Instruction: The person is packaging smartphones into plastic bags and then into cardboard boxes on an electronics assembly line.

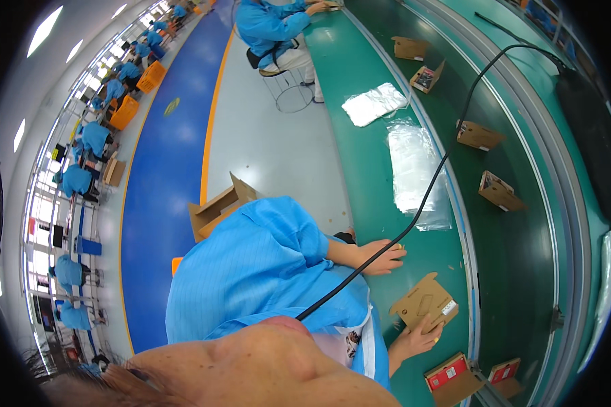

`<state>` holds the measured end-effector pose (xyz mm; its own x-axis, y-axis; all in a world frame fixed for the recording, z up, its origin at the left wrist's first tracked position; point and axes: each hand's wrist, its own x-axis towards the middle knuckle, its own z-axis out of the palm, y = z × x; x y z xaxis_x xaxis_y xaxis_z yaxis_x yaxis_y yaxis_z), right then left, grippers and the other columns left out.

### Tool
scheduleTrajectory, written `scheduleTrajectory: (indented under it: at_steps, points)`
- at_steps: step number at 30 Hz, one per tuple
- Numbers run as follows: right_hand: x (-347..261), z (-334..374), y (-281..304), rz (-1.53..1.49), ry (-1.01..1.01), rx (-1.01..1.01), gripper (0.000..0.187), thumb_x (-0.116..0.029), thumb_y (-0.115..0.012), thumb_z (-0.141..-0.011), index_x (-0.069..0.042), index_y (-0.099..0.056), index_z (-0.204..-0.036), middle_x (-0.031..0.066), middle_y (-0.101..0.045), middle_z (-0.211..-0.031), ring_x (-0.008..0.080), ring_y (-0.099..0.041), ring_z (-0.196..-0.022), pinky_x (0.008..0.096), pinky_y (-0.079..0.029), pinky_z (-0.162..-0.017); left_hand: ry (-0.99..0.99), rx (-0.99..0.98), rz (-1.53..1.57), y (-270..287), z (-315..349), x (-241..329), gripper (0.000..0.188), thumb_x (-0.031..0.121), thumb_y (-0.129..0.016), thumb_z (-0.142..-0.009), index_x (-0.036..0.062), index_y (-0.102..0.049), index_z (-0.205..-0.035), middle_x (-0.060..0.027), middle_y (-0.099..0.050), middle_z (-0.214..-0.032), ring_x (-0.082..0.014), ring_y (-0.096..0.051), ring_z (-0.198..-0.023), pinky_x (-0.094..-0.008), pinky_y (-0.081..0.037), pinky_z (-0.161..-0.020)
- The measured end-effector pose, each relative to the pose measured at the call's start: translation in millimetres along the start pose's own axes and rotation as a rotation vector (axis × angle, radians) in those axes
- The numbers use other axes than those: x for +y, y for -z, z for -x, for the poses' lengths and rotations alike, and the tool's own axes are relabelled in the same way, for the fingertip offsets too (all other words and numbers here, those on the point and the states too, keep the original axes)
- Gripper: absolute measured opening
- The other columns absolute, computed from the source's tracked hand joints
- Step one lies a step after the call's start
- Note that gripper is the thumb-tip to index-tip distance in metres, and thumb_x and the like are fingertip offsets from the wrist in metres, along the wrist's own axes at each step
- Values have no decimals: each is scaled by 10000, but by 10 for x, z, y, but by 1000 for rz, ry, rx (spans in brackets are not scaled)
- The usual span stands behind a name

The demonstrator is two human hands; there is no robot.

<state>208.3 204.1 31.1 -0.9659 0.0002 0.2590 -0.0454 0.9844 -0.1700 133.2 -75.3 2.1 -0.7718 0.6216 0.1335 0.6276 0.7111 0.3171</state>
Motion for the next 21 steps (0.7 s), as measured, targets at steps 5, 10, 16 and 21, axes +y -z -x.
scheduleTrajectory:
  at_steps: [5,10,16,21]
  points:
    - [4,-138,-9,-25,-26,14,549,6,-559,-823,-160,-482,-1340,242,-365,-1399,396,-429,-1235,413,-391,-988,-123,154,211,0,-219,-538,216,237,-586,-783,57,-543,-892,-146,-509,-1026,-312,-512,-915,-439,-422,-724]
    - [659,-183,-406,-35,-479,475,346,-229,-491,-969,52,-600,-1138,231,-644,-1026,318,-615,-975,391,-479,-859,-192,18,196,255,-609,-1019,118,108,-530,-717,24,-596,-768,-147,-580,-850,-319,-556,-825,-406,-476,-725]
    - [613,372,-557,-775,-1334,394,385,-345,-621,-891,-33,-531,-1098,90,-614,-959,129,-571,-809,292,-485,-658,-151,73,621,438,-862,-1259,184,36,-546,-764,11,-586,-942,-147,-556,-967,-333,-550,-903,-410,-479,-768]
    - [-533,267,-154,-810,-1307,-172,282,-299,-601,-897,-42,-632,-785,29,-604,-596,112,-567,-572,259,-465,-522,-552,-118,458,302,-770,-1009,111,97,-596,-743,31,-617,-830,-140,-558,-972,-305,-549,-887,-390,-465,-801]
